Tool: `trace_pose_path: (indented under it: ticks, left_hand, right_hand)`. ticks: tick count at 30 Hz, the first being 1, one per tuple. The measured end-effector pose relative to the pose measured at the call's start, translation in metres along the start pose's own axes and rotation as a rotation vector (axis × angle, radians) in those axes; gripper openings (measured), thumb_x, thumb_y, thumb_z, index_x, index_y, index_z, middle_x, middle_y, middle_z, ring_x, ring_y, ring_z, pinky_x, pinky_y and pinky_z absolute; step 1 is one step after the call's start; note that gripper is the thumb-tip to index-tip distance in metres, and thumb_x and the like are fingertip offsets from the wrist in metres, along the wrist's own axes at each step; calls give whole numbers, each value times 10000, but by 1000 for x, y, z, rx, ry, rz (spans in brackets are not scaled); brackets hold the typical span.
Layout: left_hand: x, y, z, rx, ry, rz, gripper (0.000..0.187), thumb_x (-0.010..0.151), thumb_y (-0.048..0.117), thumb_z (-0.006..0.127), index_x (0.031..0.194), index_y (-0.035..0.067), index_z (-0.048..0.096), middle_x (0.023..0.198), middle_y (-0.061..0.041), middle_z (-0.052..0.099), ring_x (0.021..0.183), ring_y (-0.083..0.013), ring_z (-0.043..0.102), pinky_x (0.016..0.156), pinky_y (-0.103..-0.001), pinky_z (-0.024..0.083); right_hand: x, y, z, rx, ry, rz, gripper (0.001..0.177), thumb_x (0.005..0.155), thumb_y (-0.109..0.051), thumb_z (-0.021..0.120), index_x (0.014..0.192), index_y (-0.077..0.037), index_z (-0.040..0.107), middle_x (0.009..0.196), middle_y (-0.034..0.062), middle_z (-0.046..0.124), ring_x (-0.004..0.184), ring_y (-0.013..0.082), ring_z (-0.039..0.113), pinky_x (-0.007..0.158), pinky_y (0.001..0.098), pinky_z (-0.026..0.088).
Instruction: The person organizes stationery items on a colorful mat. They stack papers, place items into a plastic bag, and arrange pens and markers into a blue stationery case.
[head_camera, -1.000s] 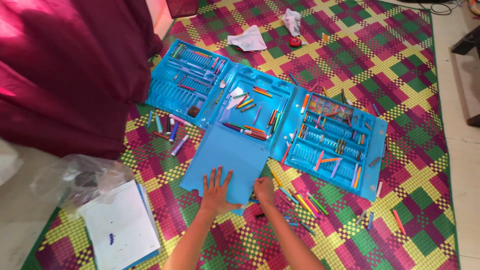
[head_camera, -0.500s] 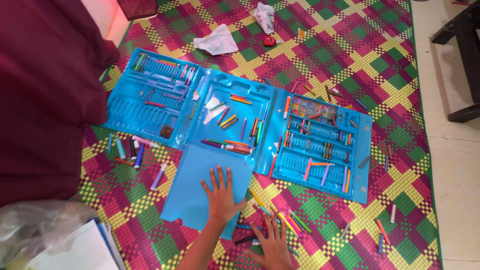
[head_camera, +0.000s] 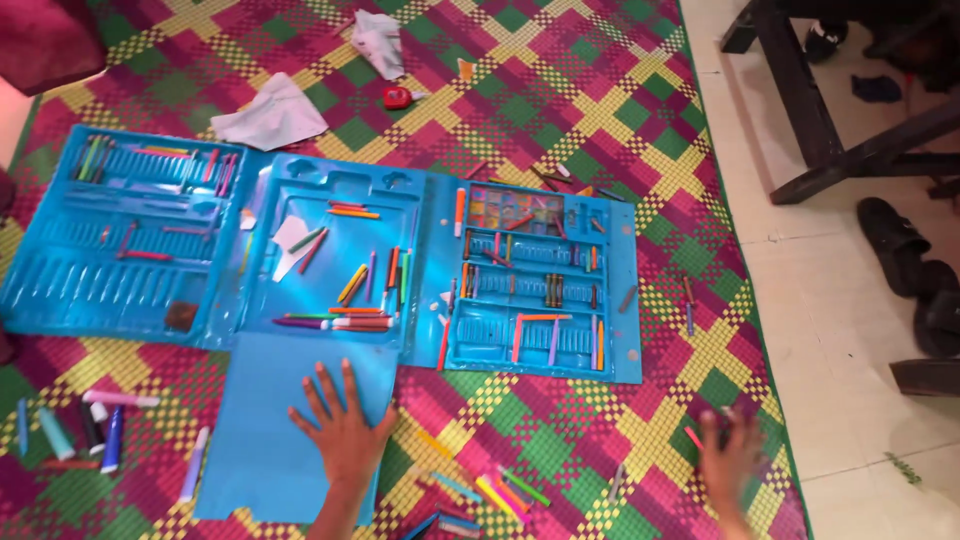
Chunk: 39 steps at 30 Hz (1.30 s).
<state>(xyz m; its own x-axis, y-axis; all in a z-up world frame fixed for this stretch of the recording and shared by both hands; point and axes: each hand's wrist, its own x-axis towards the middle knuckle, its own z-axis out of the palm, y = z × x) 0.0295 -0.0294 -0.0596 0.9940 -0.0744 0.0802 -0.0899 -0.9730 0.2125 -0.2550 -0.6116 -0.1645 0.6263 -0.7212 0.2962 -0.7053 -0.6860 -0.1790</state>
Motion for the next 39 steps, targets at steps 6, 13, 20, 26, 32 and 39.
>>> trace_pose_path:
  ticks: [6, 13, 20, 26, 32, 39]
  left_hand:
    - [8, -7, 13, -109, -81, -17, 1198, 690, 748, 602, 1618, 218, 60, 1687, -175, -50, 1551, -409, -80, 1120, -760, -61]
    - [22, -25, 20, -77, -413, -109, 1401, 604, 870, 651, 1623, 291, -116, 1693, -135, -260, 1494, -391, -263, 1048, -765, -143]
    - [29, -26, 22, -90, -477, -97, 1415, 617, 887, 656, 1607, 297, -164, 1675, -117, -320, 1475, -378, -328, 1047, -747, -184]
    - [29, -20, 6, -84, -570, -118, 1385, 669, 897, 631, 1590, 277, -196, 1652, -134, -348, 1493, -382, -345, 1074, -736, -187]
    - [25, -25, 3, -87, -574, -91, 1402, 673, 909, 625, 1596, 264, -211, 1650, -147, -352, 1501, -389, -354, 1097, -736, -175]
    - [22, -37, -21, -118, -657, -35, 1392, 699, 848, 677, 1616, 291, -210, 1671, -127, -340, 1532, -373, -319, 1146, -722, -134]
  right_hand:
    - [-61, -151, -22, 348, -39, -158, 868, 948, -510, 564, 1609, -3, 317, 1645, 323, 297, 1536, 508, 248, 1221, 674, 185]
    - [-109, -290, -20, 470, -176, -228, 699, 948, -428, 558, 1534, -91, 380, 1646, 206, 276, 1512, 472, 235, 1181, 663, 198]
    - [-75, -400, -46, 599, -375, -567, 532, 998, -245, 553, 1488, -66, 446, 1552, 222, 369, 1390, 458, 405, 1097, 560, 383]
    - [-8, -509, -93, 773, -420, -408, 522, 1021, -279, 567, 1500, -114, 444, 1497, 224, 439, 1364, 437, 461, 1099, 498, 431]
    - [-26, -515, -68, 650, -593, -370, 648, 992, -407, 598, 1547, -155, 376, 1575, 253, 326, 1407, 480, 379, 1137, 520, 391]
    - [-79, -503, -78, 450, -658, -382, 758, 952, -500, 608, 1571, -175, 317, 1623, 241, 266, 1491, 454, 279, 1174, 520, 337]
